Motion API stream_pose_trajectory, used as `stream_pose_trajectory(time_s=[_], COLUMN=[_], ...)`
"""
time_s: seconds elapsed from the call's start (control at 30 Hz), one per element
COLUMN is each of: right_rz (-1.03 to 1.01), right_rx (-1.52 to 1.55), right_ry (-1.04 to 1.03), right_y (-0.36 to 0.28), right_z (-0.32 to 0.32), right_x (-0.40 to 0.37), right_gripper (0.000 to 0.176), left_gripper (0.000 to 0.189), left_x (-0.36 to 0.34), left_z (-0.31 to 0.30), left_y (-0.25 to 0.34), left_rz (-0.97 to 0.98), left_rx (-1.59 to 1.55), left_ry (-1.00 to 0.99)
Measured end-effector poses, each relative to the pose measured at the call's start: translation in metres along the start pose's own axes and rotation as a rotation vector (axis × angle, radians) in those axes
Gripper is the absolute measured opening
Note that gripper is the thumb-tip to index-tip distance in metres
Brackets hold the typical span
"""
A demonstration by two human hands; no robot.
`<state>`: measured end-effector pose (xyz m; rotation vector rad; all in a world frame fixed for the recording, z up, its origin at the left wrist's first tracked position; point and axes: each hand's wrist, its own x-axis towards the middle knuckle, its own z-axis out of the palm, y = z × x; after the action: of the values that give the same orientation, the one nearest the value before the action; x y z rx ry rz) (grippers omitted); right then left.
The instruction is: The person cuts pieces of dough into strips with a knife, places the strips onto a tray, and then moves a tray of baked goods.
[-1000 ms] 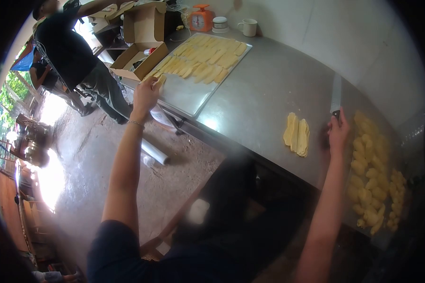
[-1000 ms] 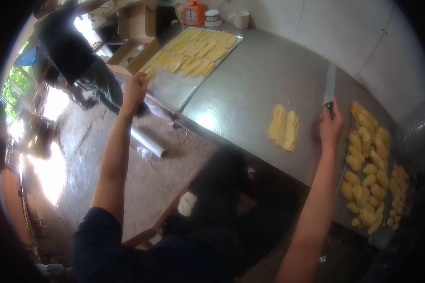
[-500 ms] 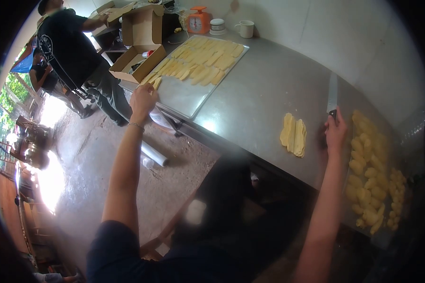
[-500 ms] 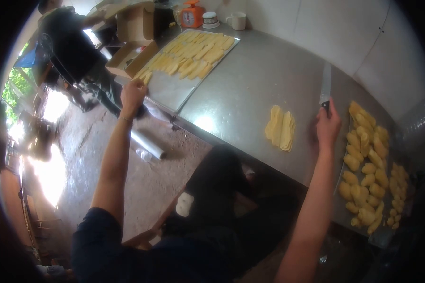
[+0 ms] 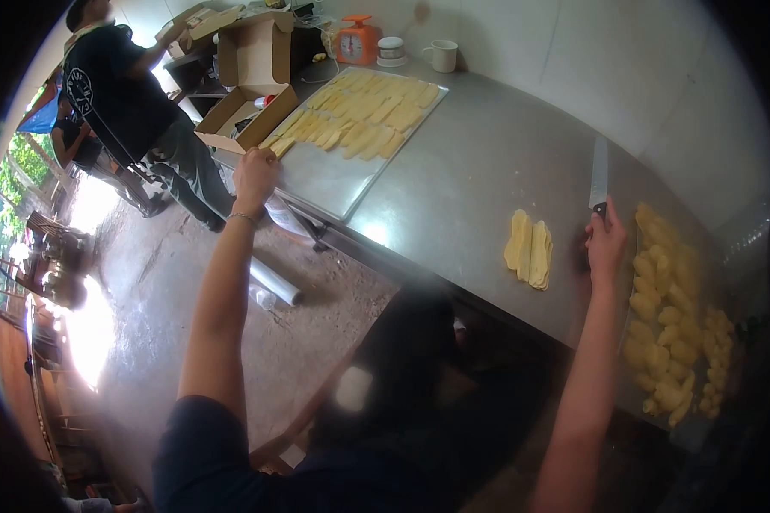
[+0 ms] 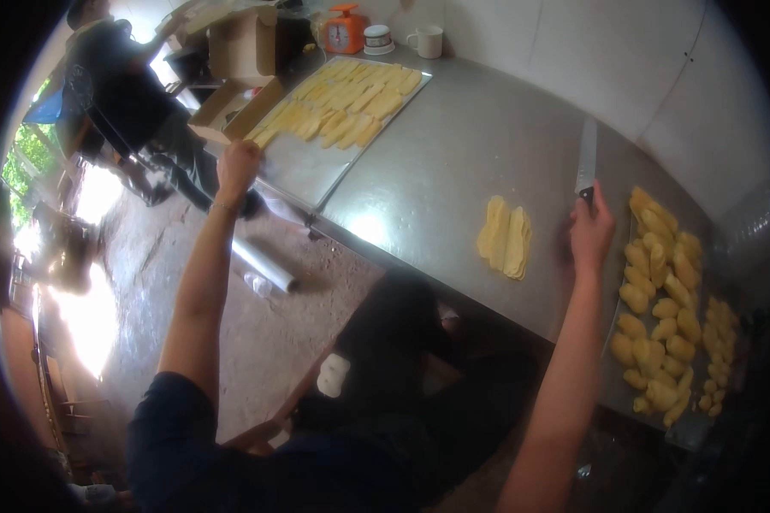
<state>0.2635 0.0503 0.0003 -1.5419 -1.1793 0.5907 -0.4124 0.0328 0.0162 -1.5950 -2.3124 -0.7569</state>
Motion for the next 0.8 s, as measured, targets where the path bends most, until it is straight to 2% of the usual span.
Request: stream_pose_trajectory(time_s=[0.07, 0.2, 0.27, 0.3, 0.4, 0.5, 0.63, 0.67, 0.8], right_rz=[-0.005, -0.051, -0.095, -0.086, -0.061, -0.063, -0.037, -0.043, -0.025], right_rx=[0.001, 0.036, 0.053, 0.07, 0.033, 0.029, 0.095, 0.072, 0.055], right_ry=[0.002, -0.016, -0.008, -0.008, 0.001, 0.016, -0.006, 0.002, 0.005], right_y=[0.002, 0.008, 0.03, 0.031, 0.019, 0.011, 0.004, 0.004, 0.005], right_z=[0.0, 0.002, 0.001, -0.002, 0.001, 0.002, -0.001, -0.002, -0.005], right_x=[0.0, 0.005, 0.017, 0.017, 0.01, 0.005, -0.002, 0.0, 0.003], right_gripper=[0.061, 0.059, 0.059, 0.059, 0.058, 0.059, 0.059, 0.059, 0.059], left_gripper=[0.022, 0.025, 0.026, 0.029, 0.032, 0.032, 0.044, 0.054, 0.056], left_x=[0.0, -0.012, -0.033, -0.049, -0.107, -0.159, -0.201, -0.207, -0.218], left_z=[0.0, -0.004, -0.014, -0.024, -0.032, -0.022, -0.013, -0.011, -0.006], left_y=[0.0, 0.011, 0.052, 0.08, 0.172, 0.246, 0.324, 0.337, 0.37], left_rz=[-0.004, 0.105, 0.193, 0.287, 0.377, 0.581, 0.547, 0.561, 0.474], left_rx=[0.008, -0.015, -0.076, -0.156, -0.418, -0.615, -0.495, -0.46, -0.394], left_ry=[-0.012, 0.105, 0.133, 0.083, -0.17, -0.227, -0.33, -0.319, -0.339])
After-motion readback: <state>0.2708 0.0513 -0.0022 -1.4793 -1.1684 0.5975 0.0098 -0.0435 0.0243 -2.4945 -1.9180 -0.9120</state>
